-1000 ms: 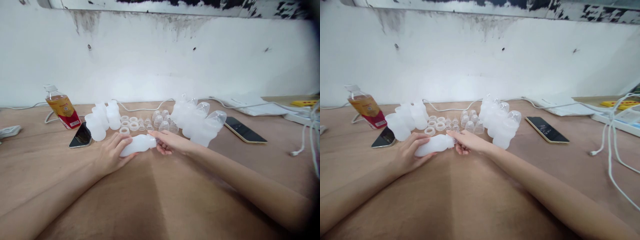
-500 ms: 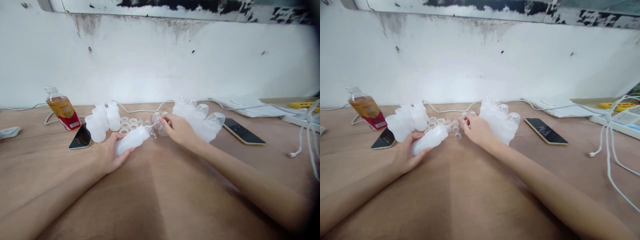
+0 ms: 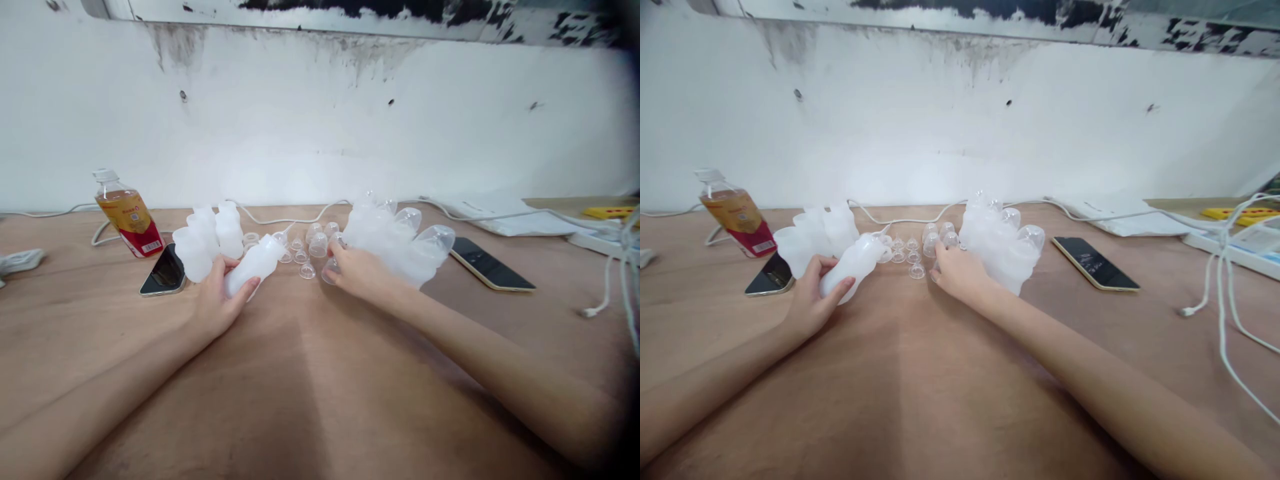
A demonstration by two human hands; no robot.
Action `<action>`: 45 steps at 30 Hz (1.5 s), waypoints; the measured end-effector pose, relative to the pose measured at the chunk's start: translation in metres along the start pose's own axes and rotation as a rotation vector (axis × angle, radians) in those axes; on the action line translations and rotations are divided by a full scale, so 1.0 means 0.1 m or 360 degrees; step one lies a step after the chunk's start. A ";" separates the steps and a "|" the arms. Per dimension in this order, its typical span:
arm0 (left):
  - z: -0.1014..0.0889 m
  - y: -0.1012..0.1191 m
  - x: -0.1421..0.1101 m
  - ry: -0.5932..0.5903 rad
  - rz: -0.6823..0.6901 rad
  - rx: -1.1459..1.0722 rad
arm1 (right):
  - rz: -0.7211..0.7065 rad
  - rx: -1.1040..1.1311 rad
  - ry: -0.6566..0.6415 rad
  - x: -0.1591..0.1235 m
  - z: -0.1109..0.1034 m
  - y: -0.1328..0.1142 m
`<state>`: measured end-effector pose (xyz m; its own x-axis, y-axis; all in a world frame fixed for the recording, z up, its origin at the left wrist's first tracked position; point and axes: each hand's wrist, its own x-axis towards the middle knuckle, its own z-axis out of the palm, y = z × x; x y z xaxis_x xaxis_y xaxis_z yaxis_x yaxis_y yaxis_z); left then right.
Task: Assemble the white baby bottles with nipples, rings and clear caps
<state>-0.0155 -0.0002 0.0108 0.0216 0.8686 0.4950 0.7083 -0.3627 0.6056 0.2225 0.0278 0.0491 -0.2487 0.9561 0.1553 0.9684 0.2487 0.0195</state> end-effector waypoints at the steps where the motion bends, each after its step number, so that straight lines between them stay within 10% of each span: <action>1: 0.00 0.00 0.00 0.0002 0.0001 -0.0009 | -0.0008 0.0036 -0.0046 -0.01 -0.03 0.01; 8: 0.00 0.00 0.02 -0.0034 0.0052 -0.0067 | -0.0141 0.1497 0.0107 -0.03 -0.01 -0.09; 15: 0.00 0.00 0.02 -0.0092 0.0069 -0.0048 | -0.0041 0.3085 -0.0307 -0.07 0.41 -0.30; 35: 0.00 0.00 0.03 -0.0087 0.0074 -0.0019 | 0.0054 0.3214 -0.0404 -0.06 0.44 -0.28; 45: -0.02 0.02 0.00 -0.0230 0.0209 0.0095 | -0.0130 0.3051 0.0235 0.04 0.29 -0.18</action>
<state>-0.0154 -0.0013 0.0138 0.2142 0.8562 0.4701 0.7331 -0.4590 0.5019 0.2040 0.0313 0.0209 -0.1825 0.9419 0.2819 -0.3816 0.1964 -0.9032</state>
